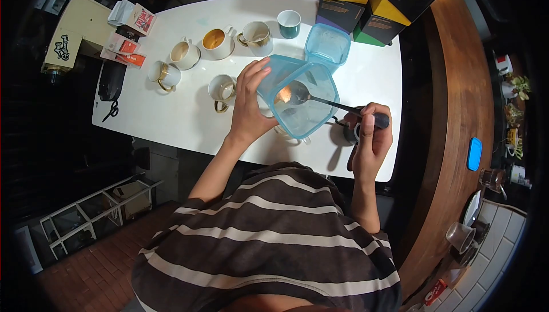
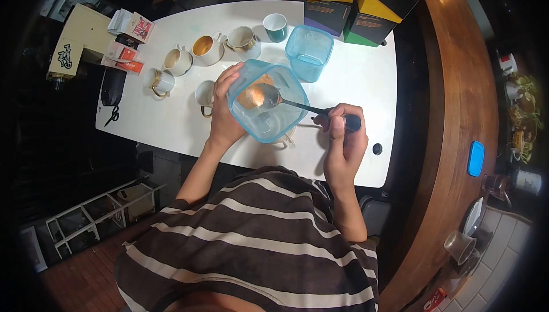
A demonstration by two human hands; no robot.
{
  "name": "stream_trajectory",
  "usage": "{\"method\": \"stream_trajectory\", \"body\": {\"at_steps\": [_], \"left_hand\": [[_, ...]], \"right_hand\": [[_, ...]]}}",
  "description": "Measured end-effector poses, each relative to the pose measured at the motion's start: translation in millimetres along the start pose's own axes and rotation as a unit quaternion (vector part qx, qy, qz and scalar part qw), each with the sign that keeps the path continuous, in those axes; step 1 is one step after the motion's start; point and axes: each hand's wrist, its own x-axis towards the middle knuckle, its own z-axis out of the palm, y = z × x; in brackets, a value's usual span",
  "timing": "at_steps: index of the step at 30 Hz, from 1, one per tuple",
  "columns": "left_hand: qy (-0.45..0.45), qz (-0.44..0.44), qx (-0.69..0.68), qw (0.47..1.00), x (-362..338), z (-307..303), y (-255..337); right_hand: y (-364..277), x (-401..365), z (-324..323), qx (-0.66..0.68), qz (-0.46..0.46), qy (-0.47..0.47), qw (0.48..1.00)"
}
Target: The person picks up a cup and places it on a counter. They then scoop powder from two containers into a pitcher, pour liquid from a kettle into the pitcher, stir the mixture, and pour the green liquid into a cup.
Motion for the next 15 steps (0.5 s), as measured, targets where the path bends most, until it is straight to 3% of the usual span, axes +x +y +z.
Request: {"method": "stream_trajectory", "body": {"at_steps": [4, 7, 9, 15], "left_hand": [[-0.001, -0.003, 0.009, 1.0, -1.7, -0.5, -0.8], [-0.004, -0.004, 0.017, 1.0, -2.3, -0.9, -0.2], [-0.005, -0.005, 0.024, 1.0, -2.1, -1.9, -0.9], [-0.005, -0.019, 0.035, 0.999, -3.4, -8.2, -4.8]], "right_hand": [[-2.4, 1.6, 1.4, -0.019, -0.032, -0.004, 0.999], [0.1, 7.7, 1.0, -0.021, -0.018, -0.003, 1.0], [2.6, 11.2, 1.1, 0.059, 0.041, -0.006, 0.997], [1.8, 14.8, -4.9, 0.08, 0.043, 0.008, 0.996]]}}
